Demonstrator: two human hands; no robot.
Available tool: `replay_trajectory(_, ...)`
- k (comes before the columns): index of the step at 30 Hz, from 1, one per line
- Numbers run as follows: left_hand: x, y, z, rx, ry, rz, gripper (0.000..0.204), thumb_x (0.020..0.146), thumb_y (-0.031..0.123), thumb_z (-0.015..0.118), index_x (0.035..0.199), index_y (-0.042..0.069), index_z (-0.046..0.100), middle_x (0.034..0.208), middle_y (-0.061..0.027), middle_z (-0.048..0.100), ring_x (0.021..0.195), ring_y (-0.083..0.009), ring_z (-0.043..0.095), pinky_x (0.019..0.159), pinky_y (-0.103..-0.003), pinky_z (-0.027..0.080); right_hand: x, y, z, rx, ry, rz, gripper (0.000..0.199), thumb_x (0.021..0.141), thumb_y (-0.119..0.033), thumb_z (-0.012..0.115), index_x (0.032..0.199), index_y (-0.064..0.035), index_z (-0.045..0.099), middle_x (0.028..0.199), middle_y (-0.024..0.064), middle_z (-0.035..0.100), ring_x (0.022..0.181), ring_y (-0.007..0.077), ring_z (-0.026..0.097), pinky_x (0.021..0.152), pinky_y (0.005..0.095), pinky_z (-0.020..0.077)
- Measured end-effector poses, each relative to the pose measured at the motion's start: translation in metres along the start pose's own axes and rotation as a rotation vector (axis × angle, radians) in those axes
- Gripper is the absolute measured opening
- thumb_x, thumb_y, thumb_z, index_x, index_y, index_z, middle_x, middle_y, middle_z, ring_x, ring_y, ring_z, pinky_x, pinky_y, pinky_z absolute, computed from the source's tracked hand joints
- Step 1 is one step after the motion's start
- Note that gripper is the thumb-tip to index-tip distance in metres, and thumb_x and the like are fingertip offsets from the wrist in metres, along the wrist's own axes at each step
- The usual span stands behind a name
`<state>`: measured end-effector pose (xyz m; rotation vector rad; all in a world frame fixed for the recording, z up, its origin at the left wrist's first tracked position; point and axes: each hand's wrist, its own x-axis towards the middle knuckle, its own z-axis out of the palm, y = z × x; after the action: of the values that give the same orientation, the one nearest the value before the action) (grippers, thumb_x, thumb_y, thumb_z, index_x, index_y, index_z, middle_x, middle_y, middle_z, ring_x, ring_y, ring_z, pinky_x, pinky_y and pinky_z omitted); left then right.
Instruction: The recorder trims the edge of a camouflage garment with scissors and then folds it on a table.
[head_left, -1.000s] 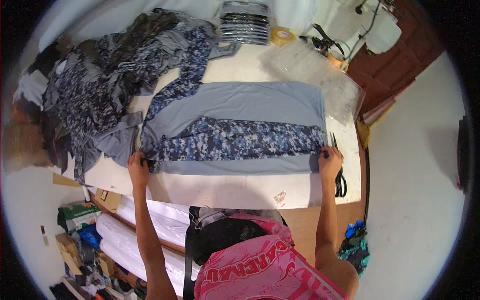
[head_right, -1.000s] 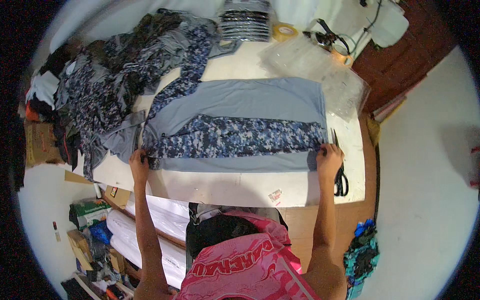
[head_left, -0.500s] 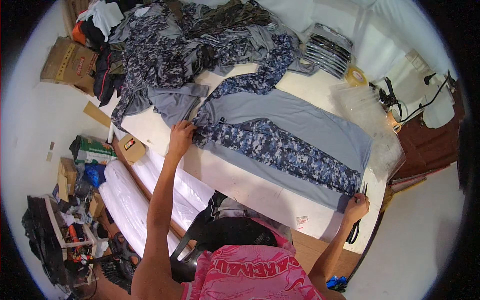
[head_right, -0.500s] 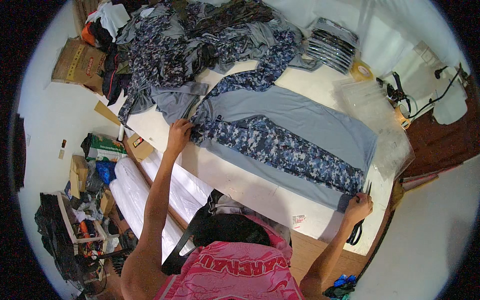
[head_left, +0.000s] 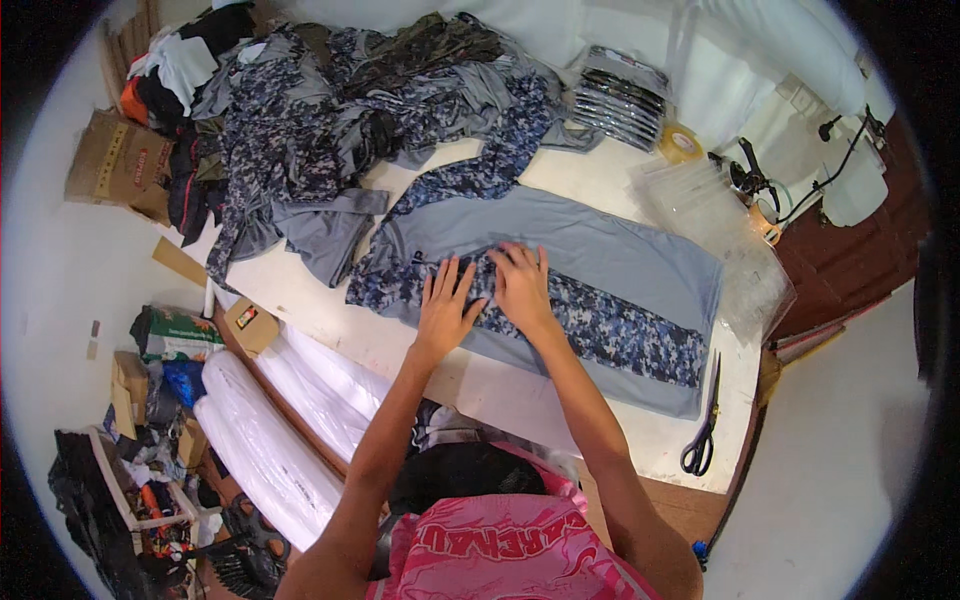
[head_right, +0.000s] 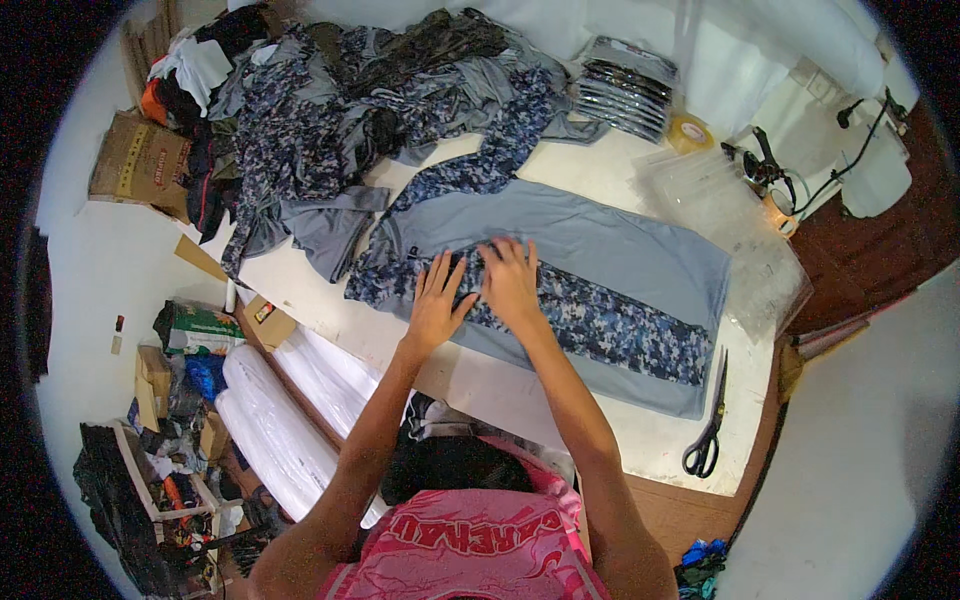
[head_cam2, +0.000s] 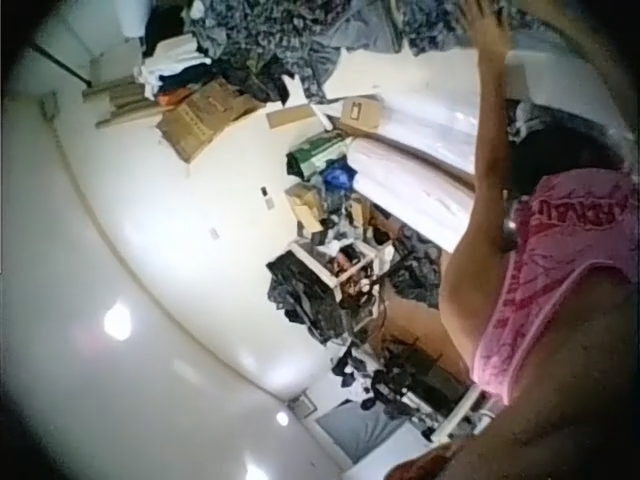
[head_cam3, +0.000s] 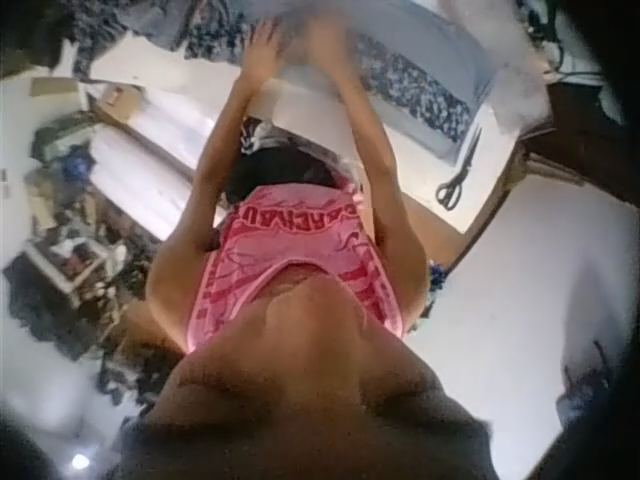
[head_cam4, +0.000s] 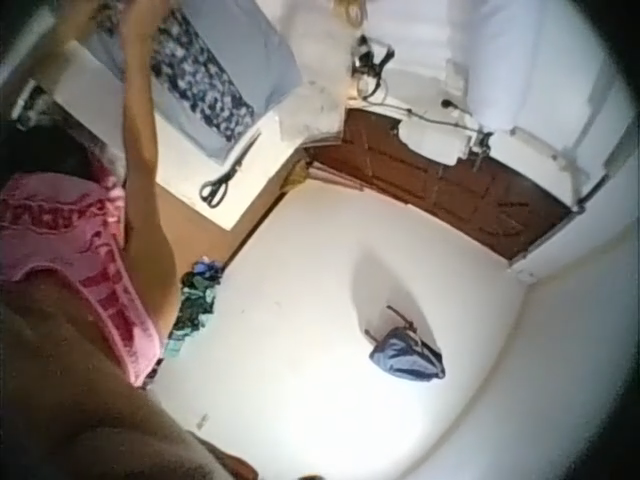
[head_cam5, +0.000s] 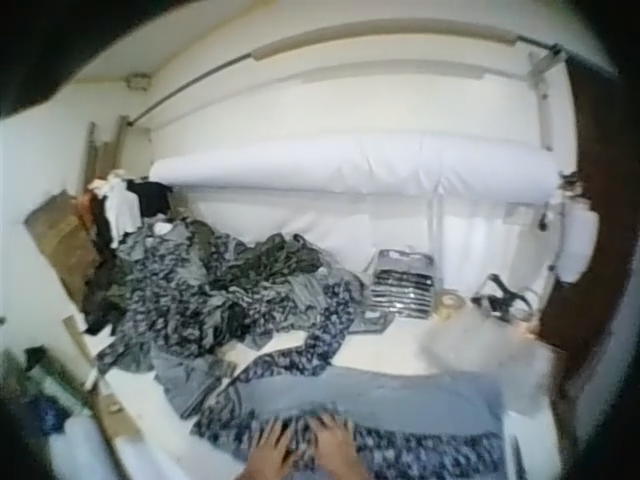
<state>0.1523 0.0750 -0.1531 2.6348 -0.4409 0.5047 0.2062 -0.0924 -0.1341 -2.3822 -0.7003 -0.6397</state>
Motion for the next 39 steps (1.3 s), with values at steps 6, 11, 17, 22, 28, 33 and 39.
replay_trajectory(6, -0.028, -0.038, -0.023, 0.206, 0.04, -0.273, 0.086, 0.081, 0.057, 0.059, 0.139, -0.002, 0.035, 0.144, -0.0266, 0.031, 0.135, -0.0429, 0.025, 0.109, -0.055, 0.018, 0.037, 0.038, 0.012, 0.065, -0.319, 0.596, 0.027, 0.077, -0.022, 0.065, 0.103, -0.0159, 0.068, 0.102, 0.0097, 0.067, 0.105, 0.0296, 0.058, 0.095, 0.0477, 0.0344)
replay_trajectory(11, -0.031, -0.042, -0.025, 0.221, 0.041, -0.276, 0.086, 0.08, 0.059, 0.06, 0.136, -0.002, 0.04, 0.144, -0.0265, 0.032, 0.136, -0.0419, 0.025, 0.11, -0.055, 0.016, 0.037, 0.045, 0.006, 0.096, -0.246, 0.666, 0.019, 0.078, -0.021, 0.064, 0.094, -0.015, 0.069, 0.102, 0.0083, 0.067, 0.1, 0.0285, 0.06, 0.09, 0.0467, 0.0361)
replay_trajectory(17, -0.01, -0.015, -0.023, 0.132, 0.081, -0.232, 0.059, 0.09, 0.043, 0.054, 0.132, 0.002, 0.047, 0.144, -0.0232, 0.033, 0.135, -0.0406, 0.027, 0.109, -0.055, 0.018, -0.012, -0.015, -0.005, -0.109, 0.012, 0.21, 0.031, 0.086, -0.024, 0.056, 0.11, -0.0061, 0.063, 0.133, 0.0178, 0.048, 0.124, 0.0355, 0.042, 0.103, 0.0536, 0.0244)
replay_trajectory(22, 0.004, 0.006, -0.007, -0.073, -0.081, 0.068, 0.057, 0.088, 0.043, 0.057, 0.135, 0.012, 0.047, 0.147, -0.0186, 0.032, 0.137, -0.0381, 0.026, 0.109, -0.055, 0.018, -0.08, 0.015, -0.028, -0.264, -0.158, 0.374, 0.052, 0.091, -0.04, 0.049, 0.131, -0.0067, 0.05, 0.144, 0.0217, 0.034, 0.135, 0.0389, 0.028, 0.111, 0.0555, 0.0103)
replay_trajectory(28, -0.009, -0.019, -0.014, 0.151, -0.173, -0.007, 0.066, 0.085, 0.048, 0.059, 0.138, 0.011, 0.044, 0.149, -0.0181, 0.029, 0.138, -0.0386, 0.023, 0.11, -0.056, 0.015, -0.162, 0.086, -0.139, -0.556, -0.019, 0.769, 0.07, 0.089, -0.055, 0.045, 0.14, -0.007, 0.04, 0.15, 0.0208, 0.025, 0.139, 0.0372, 0.021, 0.112, 0.0521, 0.0107)
replay_trajectory(33, -0.003, -0.012, -0.01, 0.111, -0.186, -0.042, 0.064, 0.087, 0.044, 0.058, 0.137, 0.007, 0.044, 0.148, -0.021, 0.029, 0.138, -0.0395, 0.023, 0.111, -0.056, 0.013, -0.152, 0.079, -0.163, -0.658, -0.023, 0.886, 0.069, 0.087, -0.054, 0.049, 0.137, -0.006, 0.043, 0.145, 0.026, 0.03, 0.137, 0.0405, 0.023, 0.111, 0.0545, 0.0138)
replay_trajectory(39, 0.017, 0.014, 0.01, 0.049, -0.172, 0.083, 0.059, 0.089, 0.044, 0.055, 0.137, 0.009, 0.045, 0.147, -0.0192, 0.031, 0.137, -0.0376, 0.025, 0.111, -0.054, 0.014, -0.135, 0.067, -0.113, -0.504, -0.056, 0.7, 0.073, 0.086, -0.058, 0.048, 0.137, -0.0064, 0.043, 0.145, 0.0241, 0.031, 0.137, 0.0398, 0.024, 0.111, 0.0538, 0.0129)
